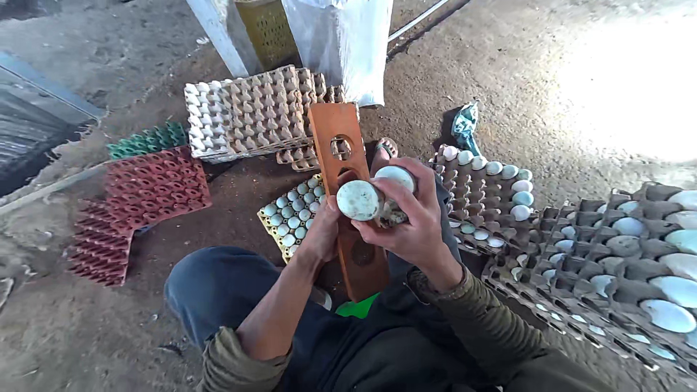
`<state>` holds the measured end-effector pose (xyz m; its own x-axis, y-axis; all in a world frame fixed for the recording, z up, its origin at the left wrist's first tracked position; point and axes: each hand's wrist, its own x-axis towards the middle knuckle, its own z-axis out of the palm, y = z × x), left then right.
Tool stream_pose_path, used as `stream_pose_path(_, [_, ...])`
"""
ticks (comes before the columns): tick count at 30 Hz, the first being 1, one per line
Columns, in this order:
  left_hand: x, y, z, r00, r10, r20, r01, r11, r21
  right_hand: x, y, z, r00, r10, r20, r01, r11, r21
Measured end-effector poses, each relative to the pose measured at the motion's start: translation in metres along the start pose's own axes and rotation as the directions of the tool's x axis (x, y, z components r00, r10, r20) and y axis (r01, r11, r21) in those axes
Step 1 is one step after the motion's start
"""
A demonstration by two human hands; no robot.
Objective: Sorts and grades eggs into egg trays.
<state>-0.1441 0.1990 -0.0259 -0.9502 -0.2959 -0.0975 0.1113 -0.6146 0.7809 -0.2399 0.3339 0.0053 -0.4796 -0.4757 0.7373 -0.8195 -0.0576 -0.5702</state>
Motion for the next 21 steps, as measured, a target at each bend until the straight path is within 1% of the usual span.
stream_pose_path(4, [0.007, -0.006, 0.003, 0.993, 0.11, 0.042, -0.114, 0.988, 0.107, -0.007, 0.006, -0.006, 0.999, 0.012, 0.04, -0.005, 0.986, -0.166])
stream_pose_path(6, [0.009, -0.009, 0.01, 0.985, 0.17, 0.042, -0.175, 0.966, 0.191, -0.012, 0.009, -0.01, 1.0, 0.018, 0.015, -0.015, 0.982, -0.187])
stream_pose_path(7, [0.01, -0.01, 0.013, 0.979, 0.199, 0.039, -0.203, 0.954, 0.22, -0.015, 0.01, -0.012, 0.999, 0.044, -0.004, -0.045, 0.988, -0.147])
stream_pose_path(8, [0.01, -0.012, 0.013, 0.974, 0.222, 0.039, -0.225, 0.943, 0.245, -0.018, 0.009, -0.015, 0.994, 0.112, -0.011, -0.112, 0.993, -0.044])
stream_pose_path(9, [0.01, -0.012, 0.013, 0.97, 0.24, 0.032, -0.239, 0.932, 0.271, -0.022, 0.008, -0.02, 0.974, 0.226, 0.003, -0.224, 0.964, 0.141])
stream_pose_path(10, [0.01, -0.012, 0.012, 0.969, 0.248, 0.023, -0.243, 0.922, 0.302, -0.026, 0.006, -0.024, 0.926, 0.372, 0.063, -0.367, 0.853, 0.37])
stream_pose_path(11, [0.011, -0.01, 0.01, 0.968, 0.249, 0.017, -0.241, 0.915, 0.324, -0.03, 0.006, -0.03, 0.846, 0.502, 0.178, -0.498, 0.626, 0.6])
stream_pose_path(12, [0.012, -0.008, 0.008, 0.968, 0.252, 0.01, -0.241, 0.91, 0.337, -0.032, 0.008, -0.036, 0.763, 0.562, 0.319, -0.561, 0.331, 0.759])
stream_pose_path(13, [0.013, -0.006, 0.005, 0.967, 0.255, 0.023, -0.247, 0.908, 0.339, -0.037, 0.012, -0.041, 0.725, 0.525, 0.446, -0.56, 0.071, 0.826])
stream_pose_path(14, [0.015, -0.003, 0.003, 0.964, 0.263, 0.039, -0.261, 0.906, 0.334, -0.042, 0.018, -0.046, 0.724, 0.442, 0.529, -0.53, -0.133, 0.837])
stream_pose_path(15, [0.018, -0.001, 0.0, 0.962, 0.27, 0.046, -0.27, 0.902, 0.337, -0.046, 0.023, -0.049, 0.737, 0.359, 0.572, -0.498, -0.284, 0.82])
stream_pose_path(16, [0.019, 0.001, -0.002, 0.962, 0.272, 0.04, -0.268, 0.897, 0.351, -0.049, 0.026, -0.052, 0.746, 0.307, 0.591, -0.467, -0.391, 0.793])
stream_pose_path(17, [0.021, 0.002, -0.006, 0.961, 0.274, 0.041, -0.271, 0.895, 0.355, -0.052, 0.028, -0.055, 0.756, 0.278, 0.593, -0.436, -0.463, 0.772])
stream_pose_path(19, [0.025, 0.003, -0.014, 0.958, 0.284, 0.033, -0.276, 0.891, 0.361, -0.056, 0.033, -0.06, 0.783, 0.243, 0.573, -0.384, -0.536, 0.752])
stream_pose_path(20, [0.027, 0.004, -0.017, 0.959, 0.282, 0.026, -0.273, 0.896, 0.351, -0.059, 0.036, -0.063, 0.794, 0.236, 0.561, -0.364, -0.554, 0.748])
stream_pose_path(21, [0.027, 0.006, -0.018, 0.96, 0.28, 0.021, -0.269, 0.895, 0.356, -0.062, 0.039, -0.068, 0.793, 0.251, 0.556, -0.355, -0.551, 0.755])
